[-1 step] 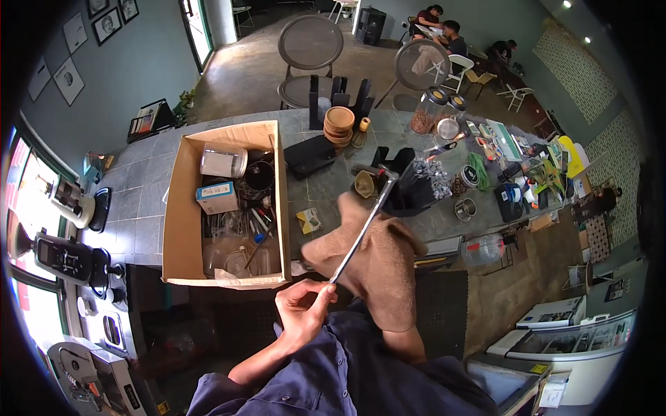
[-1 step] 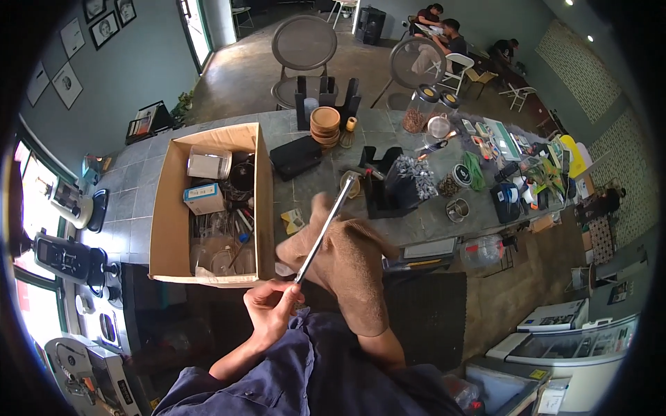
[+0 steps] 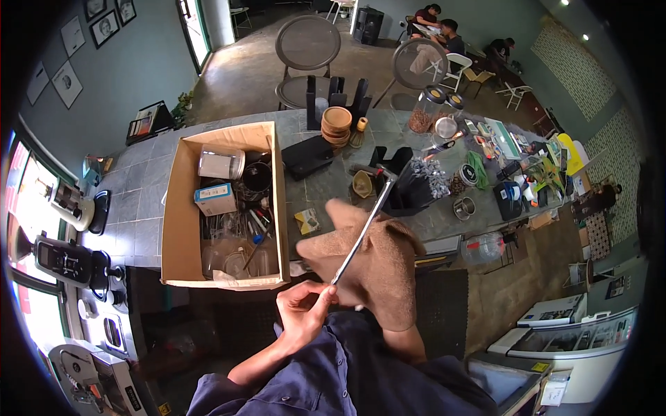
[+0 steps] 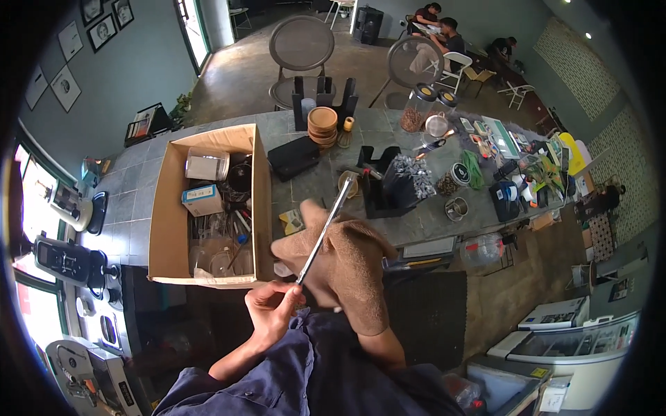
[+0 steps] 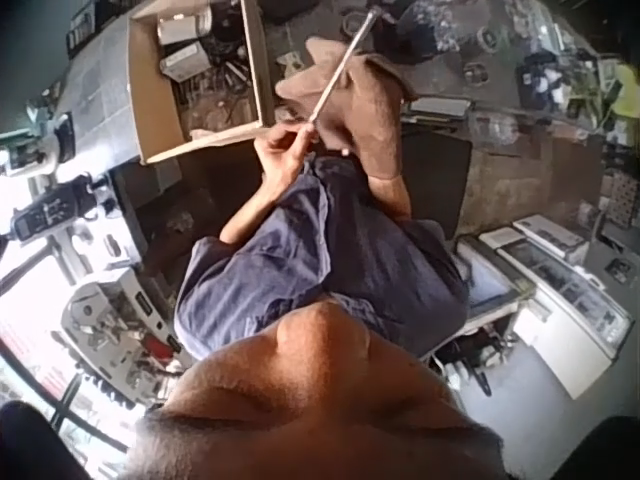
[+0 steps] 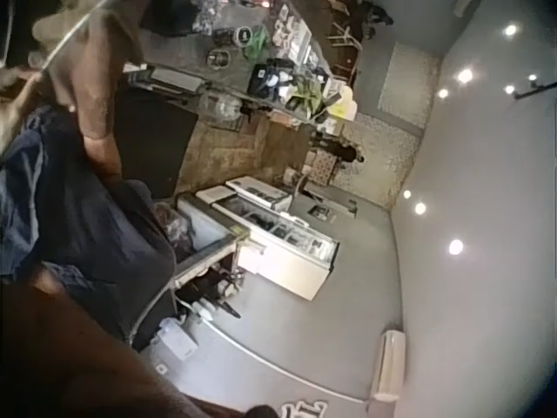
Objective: Sorting through small mechanical parts in a box and wiping a metal tube with a cloth.
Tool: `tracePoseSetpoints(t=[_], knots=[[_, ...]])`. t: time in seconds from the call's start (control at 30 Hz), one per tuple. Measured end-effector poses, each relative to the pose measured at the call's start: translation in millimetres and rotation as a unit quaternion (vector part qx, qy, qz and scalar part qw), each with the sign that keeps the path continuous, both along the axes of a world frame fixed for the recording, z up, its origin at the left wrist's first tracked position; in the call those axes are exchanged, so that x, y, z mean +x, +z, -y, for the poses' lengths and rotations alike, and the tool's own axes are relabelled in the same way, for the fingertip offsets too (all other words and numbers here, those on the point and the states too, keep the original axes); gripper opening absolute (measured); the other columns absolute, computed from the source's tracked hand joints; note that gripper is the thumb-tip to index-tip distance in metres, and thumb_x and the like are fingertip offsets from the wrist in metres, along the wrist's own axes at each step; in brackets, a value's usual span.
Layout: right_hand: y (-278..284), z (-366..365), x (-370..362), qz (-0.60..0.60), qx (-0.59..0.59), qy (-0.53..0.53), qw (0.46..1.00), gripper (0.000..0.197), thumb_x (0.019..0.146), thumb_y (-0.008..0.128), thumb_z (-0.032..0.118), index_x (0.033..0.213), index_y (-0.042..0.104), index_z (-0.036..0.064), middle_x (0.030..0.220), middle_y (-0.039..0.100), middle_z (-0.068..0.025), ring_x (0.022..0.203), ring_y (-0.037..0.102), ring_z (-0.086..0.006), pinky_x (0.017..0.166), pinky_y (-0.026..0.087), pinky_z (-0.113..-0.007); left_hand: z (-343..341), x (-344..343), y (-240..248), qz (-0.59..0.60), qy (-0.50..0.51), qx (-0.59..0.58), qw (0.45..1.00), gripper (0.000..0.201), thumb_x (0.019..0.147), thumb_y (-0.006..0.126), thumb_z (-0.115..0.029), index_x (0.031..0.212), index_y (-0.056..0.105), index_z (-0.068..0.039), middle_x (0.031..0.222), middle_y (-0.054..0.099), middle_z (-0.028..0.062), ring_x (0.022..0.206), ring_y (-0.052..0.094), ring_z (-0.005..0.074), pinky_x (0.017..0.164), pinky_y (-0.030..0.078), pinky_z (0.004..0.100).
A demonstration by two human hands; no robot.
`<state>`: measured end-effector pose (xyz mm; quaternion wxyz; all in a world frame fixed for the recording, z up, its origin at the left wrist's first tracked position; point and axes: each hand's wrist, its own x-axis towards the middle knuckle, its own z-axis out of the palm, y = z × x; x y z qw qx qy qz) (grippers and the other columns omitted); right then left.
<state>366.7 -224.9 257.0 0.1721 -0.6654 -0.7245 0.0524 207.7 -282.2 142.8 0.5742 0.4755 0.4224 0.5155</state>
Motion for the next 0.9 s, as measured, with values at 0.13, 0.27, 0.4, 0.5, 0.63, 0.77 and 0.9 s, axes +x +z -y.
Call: tracePoseSetpoints(t=[0.13,0.27,0.4,0.5,0.63,0.77,0.9], knots=[[19.1,12.2,25.9,-0.247,0.234,0.115,0.933,0.023,0.069,0.078,0.022,0.09,0.075,0.0144,0.083,0.067,-0.0086,0.072,0.07,-0.0269,0.068,0.056,-0.042,-9.1,11.6,9.4,-0.194,-0.015,0.079,0.978,0.018,0.092,0.083,-0.012,0.097,0.077,0.005,0.081,0.075,0.0066,0.07,0.069,0.0117,0.061,0.056,0.0259],[22.9,18.6,51.1,-0.364,0.131,0.155,0.909,0.016,0.076,0.072,0.009,0.091,0.073,0.0121,0.098,0.07,-0.0037,0.089,0.07,-0.0263,0.08,0.054,-0.044,-28.5,27.3,29.9,-0.2,0.051,0.18,0.962,0.054,0.084,0.09,-0.017,0.129,0.068,0.003,0.106,0.065,0.0141,0.094,0.066,0.0209,0.068,0.061,0.0303],[-46.1,32.1,71.5,-0.347,0.132,0.099,0.923,0.027,0.083,0.072,0.013,0.11,0.071,0.0171,0.1,0.067,-0.003,0.091,0.067,-0.0257,0.081,0.053,-0.043,-53.0,60.5,48.0,-0.096,-0.01,0.153,0.984,0.048,0.088,0.086,-0.01,0.131,0.07,0.002,0.106,0.067,0.0098,0.087,0.067,0.0152,0.072,0.057,0.0244],[-87.7,35.7,92.7,-0.341,0.13,0.063,0.929,0.034,0.088,0.073,0.016,0.122,0.07,0.0204,0.102,0.065,-0.0026,0.093,0.066,-0.0253,0.081,0.053,-0.042,-63.9,86.9,49.4,-0.13,0.007,0.162,0.978,0.025,0.089,0.084,-0.005,0.111,0.078,0.003,0.098,0.074,0.0079,0.083,0.068,0.0125,0.072,0.055,0.0251],[-96.4,44.6,127.2,-0.168,0.159,0.045,0.972,0.029,0.089,0.072,0.022,0.118,0.068,0.0228,0.098,0.064,-0.0003,0.083,0.066,-0.0215,0.074,0.052,-0.039,-67.8,118.6,49.9,-0.151,-0.021,0.135,0.979,0.013,0.091,0.083,-0.005,0.099,0.079,0.005,0.092,0.076,0.0084,0.081,0.069,0.0113,0.073,0.055,0.0252],[-120.1,44.1,154.9,-0.305,0.1,0.04,0.946,0.021,0.088,0.072,0.024,0.108,0.068,0.0215,0.089,0.064,-0.0008,0.081,0.068,-0.0213,0.069,0.051,-0.038,-81.3,148.6,60.6,-0.114,-0.056,0.069,0.989,0.013,0.094,0.08,-0.007,0.097,0.079,0.006,0.088,0.077,0.0111,0.077,0.071,0.013,0.073,0.057,0.0254],[-74.0,44.5,199.4,-0.405,-0.089,0.032,0.909,0.02,0.086,0.074,0.019,0.105,0.07,0.0203,0.084,0.064,-0.0029,0.08,0.067,-0.0237,0.069,0.052,-0.039,-110.4,173.1,76.7,-0.066,-0.008,0.076,0.995,0.012,0.096,0.078,-0.008,0.099,0.079,0.004,0.089,0.077,0.0129,0.075,0.073,0.0166,0.066,0.062,0.029]])
